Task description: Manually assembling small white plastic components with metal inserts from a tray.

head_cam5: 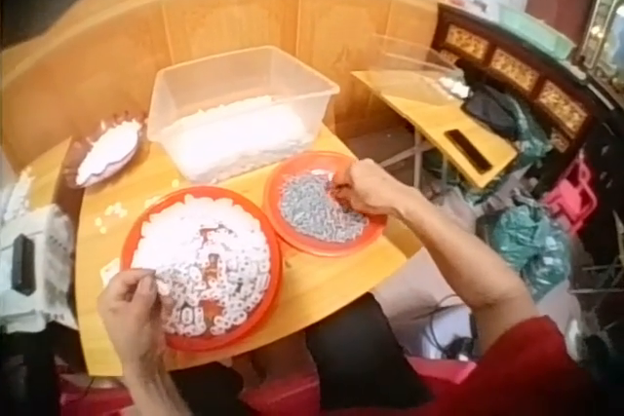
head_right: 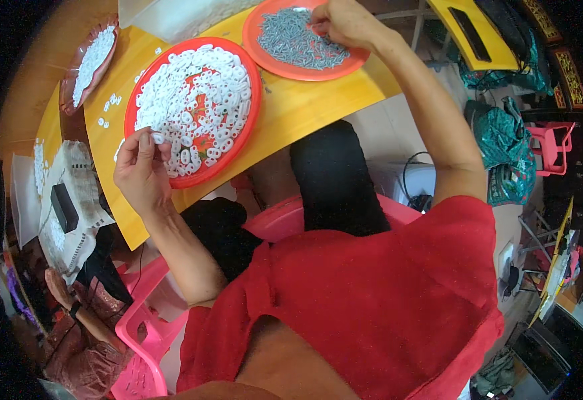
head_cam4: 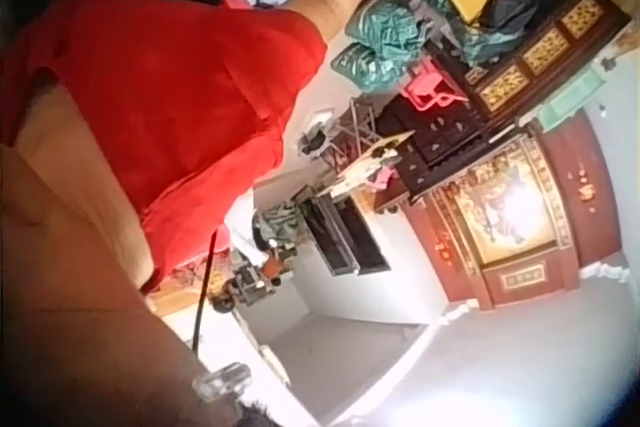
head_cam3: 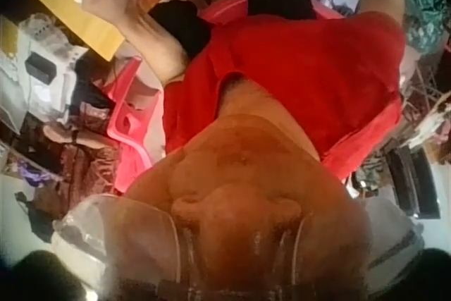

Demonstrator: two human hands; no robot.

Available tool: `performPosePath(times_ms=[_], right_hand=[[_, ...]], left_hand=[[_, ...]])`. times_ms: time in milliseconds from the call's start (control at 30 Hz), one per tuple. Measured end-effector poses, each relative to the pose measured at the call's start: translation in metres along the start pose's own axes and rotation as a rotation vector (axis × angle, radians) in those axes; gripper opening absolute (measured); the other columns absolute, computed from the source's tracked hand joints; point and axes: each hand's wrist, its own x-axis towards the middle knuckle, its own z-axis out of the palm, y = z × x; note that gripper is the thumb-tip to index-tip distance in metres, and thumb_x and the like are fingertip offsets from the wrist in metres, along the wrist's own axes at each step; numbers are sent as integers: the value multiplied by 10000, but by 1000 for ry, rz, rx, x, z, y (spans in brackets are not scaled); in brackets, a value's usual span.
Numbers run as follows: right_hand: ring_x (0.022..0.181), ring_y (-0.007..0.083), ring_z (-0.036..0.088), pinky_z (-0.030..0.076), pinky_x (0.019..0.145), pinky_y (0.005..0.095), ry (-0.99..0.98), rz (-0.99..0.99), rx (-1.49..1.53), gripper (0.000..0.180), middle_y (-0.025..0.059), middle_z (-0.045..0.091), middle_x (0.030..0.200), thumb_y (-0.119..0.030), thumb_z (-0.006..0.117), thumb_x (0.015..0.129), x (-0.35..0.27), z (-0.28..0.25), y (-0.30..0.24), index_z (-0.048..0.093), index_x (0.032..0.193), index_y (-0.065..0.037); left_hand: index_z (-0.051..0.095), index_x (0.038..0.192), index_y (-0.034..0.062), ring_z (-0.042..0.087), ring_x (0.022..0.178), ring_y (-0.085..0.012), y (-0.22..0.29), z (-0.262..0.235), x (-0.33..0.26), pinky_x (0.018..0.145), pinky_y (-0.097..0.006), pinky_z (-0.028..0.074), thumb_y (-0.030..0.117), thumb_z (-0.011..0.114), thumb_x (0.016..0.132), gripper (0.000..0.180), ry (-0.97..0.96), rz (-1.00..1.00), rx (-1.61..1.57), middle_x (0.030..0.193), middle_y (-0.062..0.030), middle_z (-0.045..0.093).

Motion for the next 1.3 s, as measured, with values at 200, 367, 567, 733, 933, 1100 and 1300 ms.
performPosePath(times_ms=[200,367,567,733,933,1100,1300], right_hand=[[799,243,618,470,752,310,-71,5,-74,224,150,628,859,-115,621,762,-8,-1,-21,613,959,-8],[816,233,613,464,759,306,-52,-57,-91,225,152,624,881,-104,620,760,-7,5,-11,606,958,1],[735,143,590,457,685,256,-13,29,99,151,75,620,787,-109,590,797,-11,1,-15,596,879,18],[595,54,462,375,531,195,-46,66,644,103,-27,527,667,-142,573,831,-10,-6,8,591,836,-41],[646,71,502,415,575,189,-120,160,1125,112,14,561,738,-63,560,814,-7,1,-10,584,911,-13],[679,111,527,428,610,211,-69,146,1128,143,48,588,797,-11,540,811,-22,-15,1,576,949,-4],[663,74,506,388,590,194,77,142,417,124,-6,581,777,-30,547,810,-15,-7,-3,596,924,-25]], left_hand=[[555,972,-67,598,703,-193,-2,-5,2,613,-258,467,-34,544,807,168,-110,-22,-36,822,-132,601],[562,946,-74,607,652,-180,1,6,0,576,-233,471,-70,559,780,166,-53,-30,-58,762,-120,597],[550,959,-80,612,659,-188,-1,2,0,584,-238,481,-78,552,777,182,-60,-35,-63,762,-109,583],[544,956,-82,612,672,-198,0,5,-1,596,-246,490,-82,545,776,180,-96,-71,-155,779,-119,586],[532,983,-72,611,790,-226,-1,-5,-6,680,-280,504,-91,547,761,224,-134,-85,-269,871,-152,593],[522,1019,-66,608,782,-229,-6,9,-1,702,-293,500,-52,572,759,265,-196,-68,-253,879,-143,592],[636,836,1,598,725,-198,3,2,-3,654,-284,481,-29,630,694,145,-17,-36,158,796,-71,595]])
